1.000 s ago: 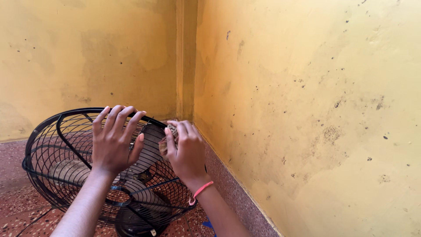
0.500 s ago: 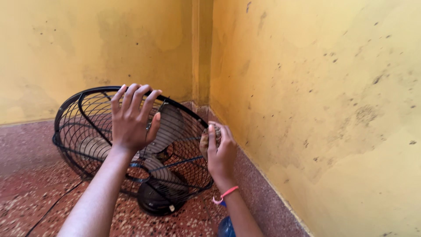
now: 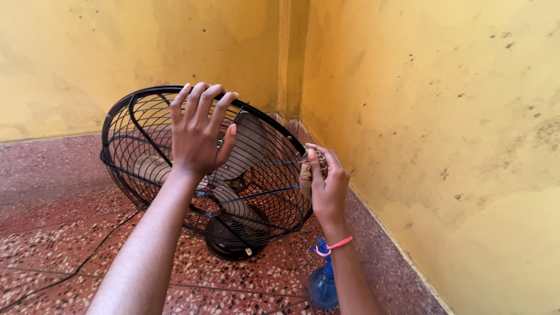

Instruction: The person wipes the front wire cage of a black standing fan with a cloth. They rotate the fan head to reach different sections and continue wiping the cage surface throughout the clip.

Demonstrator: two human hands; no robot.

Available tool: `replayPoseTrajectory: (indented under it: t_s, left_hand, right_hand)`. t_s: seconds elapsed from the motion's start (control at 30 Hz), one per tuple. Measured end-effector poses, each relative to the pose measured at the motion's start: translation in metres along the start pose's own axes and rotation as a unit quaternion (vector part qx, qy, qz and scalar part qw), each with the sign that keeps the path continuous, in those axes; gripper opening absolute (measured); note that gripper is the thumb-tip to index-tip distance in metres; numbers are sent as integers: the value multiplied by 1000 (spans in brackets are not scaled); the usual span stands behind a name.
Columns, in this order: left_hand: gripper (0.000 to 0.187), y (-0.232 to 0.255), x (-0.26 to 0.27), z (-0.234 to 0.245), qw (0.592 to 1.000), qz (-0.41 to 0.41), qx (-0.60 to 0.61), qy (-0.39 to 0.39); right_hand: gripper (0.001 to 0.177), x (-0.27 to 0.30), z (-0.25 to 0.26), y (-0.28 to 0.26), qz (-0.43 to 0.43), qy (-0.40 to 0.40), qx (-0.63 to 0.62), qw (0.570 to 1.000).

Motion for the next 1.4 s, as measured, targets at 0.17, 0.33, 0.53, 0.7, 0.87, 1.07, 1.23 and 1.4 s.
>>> replayPoseTrajectory:
  t_s: [0.17,0.33,0.53,0.7,0.87,1.07,1.23,1.4]
  left_hand:
    - [50,-2,0,1,1000,-3,4,5]
    - [50,-5,3,-1,1000,-7,-2,5]
    - [50,-9,5,-4,1000,-10,-6,10]
    - [50,-9,6,-5,1000,-12,-1,10]
    - [51,-8,5,-3,1000,-15,-2,5]
    - [51,-8,3,-2,1000,-16,-4,5]
    - [51,-3,1,-1,1000,-11,-3,6]
    - [50,0,-1,4,1000,-8,6,7]
  right_hand:
    - [34,13,-5,1,64,17,139,988]
    - [39,27,0,37,-6,2,84,996]
    - [40,70,0,102,-83,6,63,995]
    - [35,102,4,126,-164,59,25,984]
    - [30,78,4,79,-88,89,-42,991]
    - [26,30,5,9,115,149,43,981]
    - [30,39,5,47,-7,92,5,996]
    - [32,87,1,99,-56,106,-4,993]
Point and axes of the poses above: each hand's wrist, its own x-axis away from the middle knuckle, its own z-axis out of the back of the hand, y = z × x, the point moved 8 cm from there along -x, towards the middle knuckle, and after that the axes turned 10 degrees about y, right-handed, at the moved point
